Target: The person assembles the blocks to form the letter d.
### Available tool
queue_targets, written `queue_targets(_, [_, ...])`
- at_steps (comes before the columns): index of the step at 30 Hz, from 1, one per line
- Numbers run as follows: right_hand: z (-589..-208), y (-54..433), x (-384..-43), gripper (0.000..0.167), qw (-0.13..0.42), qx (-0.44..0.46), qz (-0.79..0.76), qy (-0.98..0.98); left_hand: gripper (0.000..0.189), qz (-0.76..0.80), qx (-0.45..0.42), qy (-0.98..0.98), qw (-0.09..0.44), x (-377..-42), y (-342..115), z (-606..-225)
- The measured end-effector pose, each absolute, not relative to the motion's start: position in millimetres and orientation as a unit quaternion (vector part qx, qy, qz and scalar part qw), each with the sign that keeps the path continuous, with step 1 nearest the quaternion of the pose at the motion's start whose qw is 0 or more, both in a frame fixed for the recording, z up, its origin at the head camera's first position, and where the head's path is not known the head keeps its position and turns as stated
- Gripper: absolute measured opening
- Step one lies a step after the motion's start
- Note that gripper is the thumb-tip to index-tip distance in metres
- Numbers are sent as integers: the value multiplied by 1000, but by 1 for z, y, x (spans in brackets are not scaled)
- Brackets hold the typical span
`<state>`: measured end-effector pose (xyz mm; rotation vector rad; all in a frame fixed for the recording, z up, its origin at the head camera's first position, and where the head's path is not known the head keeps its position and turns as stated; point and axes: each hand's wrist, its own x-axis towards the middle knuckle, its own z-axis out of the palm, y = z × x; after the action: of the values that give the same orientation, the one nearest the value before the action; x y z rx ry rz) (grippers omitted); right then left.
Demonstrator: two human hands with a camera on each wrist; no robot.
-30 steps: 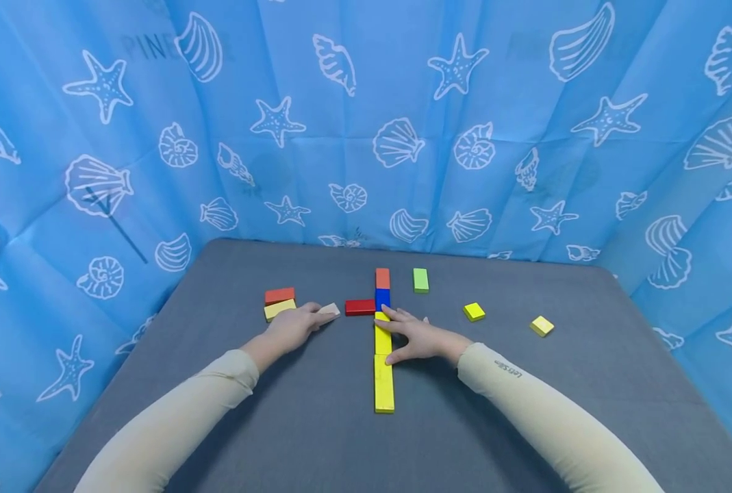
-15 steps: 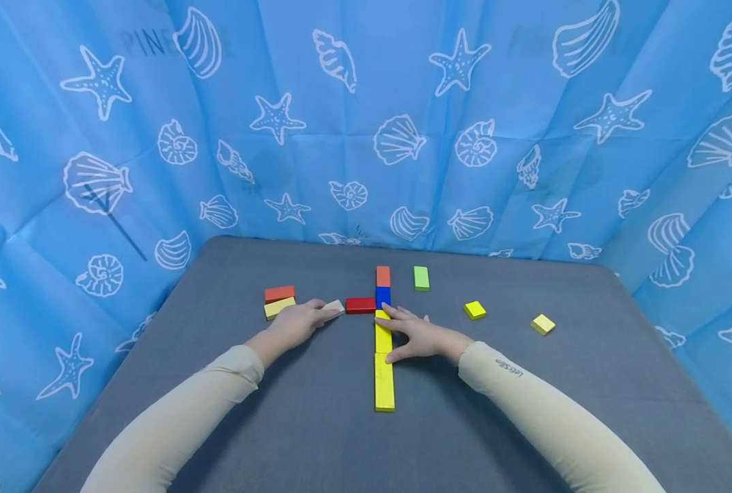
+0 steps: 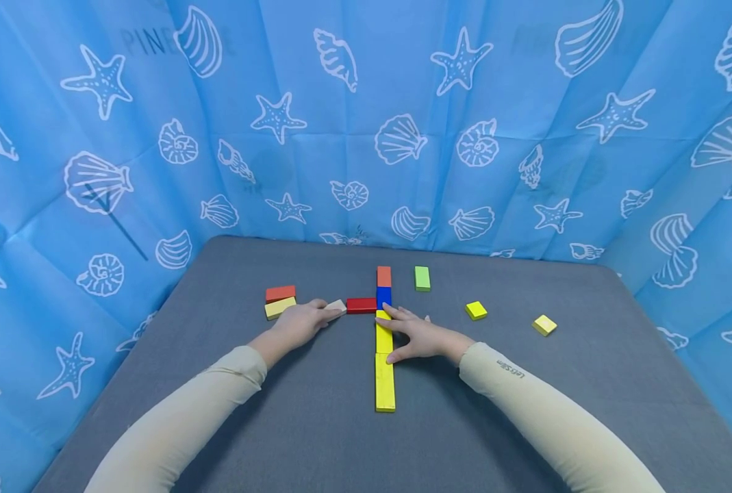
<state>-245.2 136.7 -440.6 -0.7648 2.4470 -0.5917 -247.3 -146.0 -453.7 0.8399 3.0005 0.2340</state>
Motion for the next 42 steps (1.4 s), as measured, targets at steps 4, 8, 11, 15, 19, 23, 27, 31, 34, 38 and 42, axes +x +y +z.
queue_targets(4, [-441,136,-245,81,250,-283,-221,899,44,78,269,960,10,-246,-146,-453])
queue_targets(8, [-441,136,-245,81,251,-281,-221,900,45,75,270,960,9,-247,-147,-454])
queue_targets(11, [-440,135,-245,81,250,-282,-220,900,45,75,271,960,7,-248,-147,-455])
queue_targets(15, [-439,136,-244,81,251,-283,-221,899,45,76,268,960,7,-248,-146,-456])
queue_targets(19, [-439,136,-244,81,251,-284,-224,898,45,71,262,962,15,-248,-145,-455])
queue_targets(23, [-439,136,-244,82,250,-286,-226,897,45,70,259,963,20,-247,-145,-454])
queue_targets(27, [-439,137,-245,82,253,-285,-225,897,45,75,261,962,18,-247,-145,-455])
queue_targets(31, [-440,137,-245,82,252,-283,-221,899,45,77,270,960,9,-247,-147,-456])
queue_targets(34, [-440,137,-245,82,250,-283,-219,900,45,76,276,958,-5,-246,-151,-455])
queue_targets(38, [-440,136,-245,82,249,-283,-220,899,43,76,271,959,-24,-243,-162,-451])
queue_targets(42, [-440,137,-246,82,251,-283,-221,899,46,73,251,964,-39,-239,-183,-448])
